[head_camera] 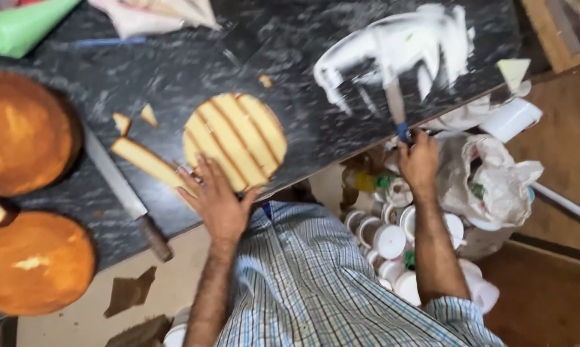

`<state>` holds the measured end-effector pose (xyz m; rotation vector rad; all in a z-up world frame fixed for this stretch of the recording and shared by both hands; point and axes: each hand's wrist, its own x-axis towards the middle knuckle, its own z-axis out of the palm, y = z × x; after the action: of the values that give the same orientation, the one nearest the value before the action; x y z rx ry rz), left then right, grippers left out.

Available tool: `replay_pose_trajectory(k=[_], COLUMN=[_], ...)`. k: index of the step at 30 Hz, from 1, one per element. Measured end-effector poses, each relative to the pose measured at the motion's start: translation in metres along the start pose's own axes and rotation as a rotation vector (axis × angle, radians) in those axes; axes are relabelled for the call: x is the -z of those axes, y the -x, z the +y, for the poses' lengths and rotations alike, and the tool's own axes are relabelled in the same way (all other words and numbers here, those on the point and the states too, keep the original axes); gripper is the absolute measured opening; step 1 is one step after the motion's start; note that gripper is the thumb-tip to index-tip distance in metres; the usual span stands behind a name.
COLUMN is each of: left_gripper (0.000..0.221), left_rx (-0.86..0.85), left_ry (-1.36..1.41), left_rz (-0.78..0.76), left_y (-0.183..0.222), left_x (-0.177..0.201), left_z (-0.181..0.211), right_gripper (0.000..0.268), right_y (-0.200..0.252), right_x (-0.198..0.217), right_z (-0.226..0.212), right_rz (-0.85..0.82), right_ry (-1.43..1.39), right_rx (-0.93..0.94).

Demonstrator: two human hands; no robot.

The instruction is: The person spreads white frosting onto a cake layer, retrieves a tray of cake strips, and arranges the strips across the frosted layer. They trim the strips with a knife, apply more frosting over them, and place another cake layer on top.

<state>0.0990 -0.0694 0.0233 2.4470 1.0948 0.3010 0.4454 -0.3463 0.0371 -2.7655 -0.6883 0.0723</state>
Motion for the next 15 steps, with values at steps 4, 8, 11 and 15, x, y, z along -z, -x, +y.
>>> replay_pose_trajectory(k=[4,8,11,15], left_gripper=[0.105,0.105,0.103,0.102], left_rx=[0.042,0.051,0.024,0.034], left_ry=[-0.074,-0.177,-0.166,-0.182], left_rz=[0.064,-0.02,0.011,0.003], left_y=[-0.058,-0.089,-0.086,-0.083], left_x=[-0.02,-0.046,-0.044,-0.044], left_z=[0.025,0.05,0.052,0.055], right_gripper=[0.072,0.075,0.063,0.044], right_y=[-0.053,-0.079,-0.089,-0.097], right_x=[-0.037,-0.004,0.041,0.067], right_z=[0.045,0.082,0.12,0.154], right_rz=[-0.006,-0.083,-0.288,-0.118], right_ry=[-0.147,-0.434,-0.461,-0.414], right_rx=[0.305,0.306,-0.035,0.177])
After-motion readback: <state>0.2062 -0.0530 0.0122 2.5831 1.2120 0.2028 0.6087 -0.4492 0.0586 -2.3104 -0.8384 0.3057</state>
